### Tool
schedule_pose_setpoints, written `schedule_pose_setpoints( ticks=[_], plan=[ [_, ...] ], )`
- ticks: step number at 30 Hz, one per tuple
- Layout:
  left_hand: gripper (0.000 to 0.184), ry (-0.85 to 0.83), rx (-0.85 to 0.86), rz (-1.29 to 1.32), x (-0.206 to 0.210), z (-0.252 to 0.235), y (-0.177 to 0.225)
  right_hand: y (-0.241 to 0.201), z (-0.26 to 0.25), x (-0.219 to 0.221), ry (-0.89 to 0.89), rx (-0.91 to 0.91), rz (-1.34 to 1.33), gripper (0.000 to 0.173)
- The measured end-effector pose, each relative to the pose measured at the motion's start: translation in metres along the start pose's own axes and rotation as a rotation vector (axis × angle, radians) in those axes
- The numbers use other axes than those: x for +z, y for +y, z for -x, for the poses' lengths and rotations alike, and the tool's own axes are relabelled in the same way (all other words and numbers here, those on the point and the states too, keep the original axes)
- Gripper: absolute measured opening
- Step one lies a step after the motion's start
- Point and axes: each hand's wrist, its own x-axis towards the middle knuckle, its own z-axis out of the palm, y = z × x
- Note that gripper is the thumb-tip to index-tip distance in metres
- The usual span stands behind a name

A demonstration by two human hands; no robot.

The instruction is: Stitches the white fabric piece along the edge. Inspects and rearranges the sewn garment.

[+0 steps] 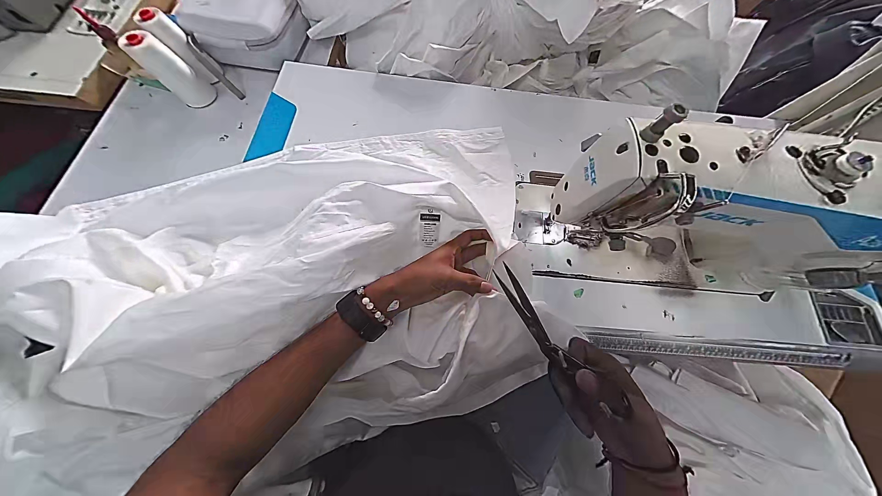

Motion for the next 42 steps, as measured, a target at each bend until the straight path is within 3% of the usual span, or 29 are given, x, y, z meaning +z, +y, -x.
schedule_pose_setpoints(
  ticks=[4,6,10,12,14,16,18,19,20,22,24,26,27,29,31,32,33,36,37,38,40,41,42],
  plan=[
    [0.089,-0.017,-0.005,-0.061,-0.001,0.004,0.0,-0.021,-0.023,0.005,-0.131,0.124,0.155,0.022],
    [0.104,-0.05,-0.003,-0.276,0.004,0.012,0.001,-0.035,-0.005,0.008,-0.086,0.132,0.242,0.023],
    [0.065,-0.128,0.14,-0.844,0.045,0.045,-0.039,-0.063,0.058,0.003,0.355,-0.031,0.391,0.014],
    [0.049,-0.319,0.116,-0.988,0.071,0.054,-0.07,-0.067,0.065,-0.014,0.647,-0.058,0.603,0.016],
    [0.042,-0.567,0.058,-1.042,0.086,0.05,-0.091,-0.07,0.051,-0.044,0.898,0.081,0.991,0.027],
    [0.031,-0.624,0.083,-1.02,0.094,0.034,-0.074,-0.081,0.031,-0.079,0.988,0.3,1.421,0.038],
    [0.028,-0.439,0.132,-1.051,0.093,0.016,-0.018,-0.095,0.012,-0.082,0.985,0.518,1.647,0.03],
    [0.029,-0.266,0.15,-1.147,0.085,0.005,0.014,-0.101,0.004,-0.07,0.982,0.545,1.715,0.027],
    [0.029,-0.044,0.167,-1.296,0.072,-0.01,0.043,-0.103,-0.002,-0.051,0.967,0.457,1.766,0.028],
    [0.03,0.375,0.121,-1.58,0.03,-0.048,0.084,-0.089,-0.014,0.0,0.789,0.051,1.793,0.037],
    [0.039,0.578,0.005,-1.795,-0.033,-0.091,0.097,-0.043,-0.038,0.051,0.439,-0.302,1.699,0.048],
    [0.065,0.558,-0.032,-1.867,-0.102,-0.118,0.096,0.023,-0.067,0.076,0.122,-0.393,1.744,0.07],
    [0.074,0.523,0.011,-1.861,-0.13,-0.12,0.09,0.055,-0.074,0.074,0.047,-0.393,1.841,0.073],
    [0.074,0.495,0.186,-1.845,-0.158,-0.112,0.078,0.102,-0.067,0.052,0.107,-0.664,1.876,0.048],
    [0.068,0.428,0.277,-1.843,-0.144,-0.084,0.057,0.13,-0.04,0.028,0.126,-0.843,1.779,0.031],
    [0.063,0.392,0.304,-1.846,-0.127,-0.065,0.042,0.142,-0.027,0.021,0.117,-0.754,1.772,0.028],
    [0.061,0.364,0.316,-1.84,-0.105,-0.045,0.025,0.153,-0.022,0.019,0.12,-0.522,1.781,0.028],
    [0.058,0.287,0.303,-1.809,-0.039,0.003,-0.022,0.159,-0.067,0.03,-0.003,0.475,1.632,0.033],
    [0.056,0.286,0.307,-1.79,-0.023,0.011,-0.031,0.161,-0.087,0.028,-0.046,0.697,1.525,0.041],
    [0.051,0.302,0.313,-1.77,-0.01,0.013,-0.033,0.166,-0.096,0.027,-0.023,0.75,1.456,0.047],
    [0.039,0.408,0.362,-1.71,0.009,-0.004,-0.026,0.17,-0.09,0.03,0.133,0.545,1.402,0.047],
    [0.036,0.451,0.35,-1.685,0.015,-0.017,-0.022,0.16,-0.086,0.039,0.133,0.522,1.379,0.045],
    [0.037,0.474,0.322,-1.661,0.018,-0.032,-0.018,0.142,-0.089,0.051,0.057,0.61,1.375,0.043]
  ],
)
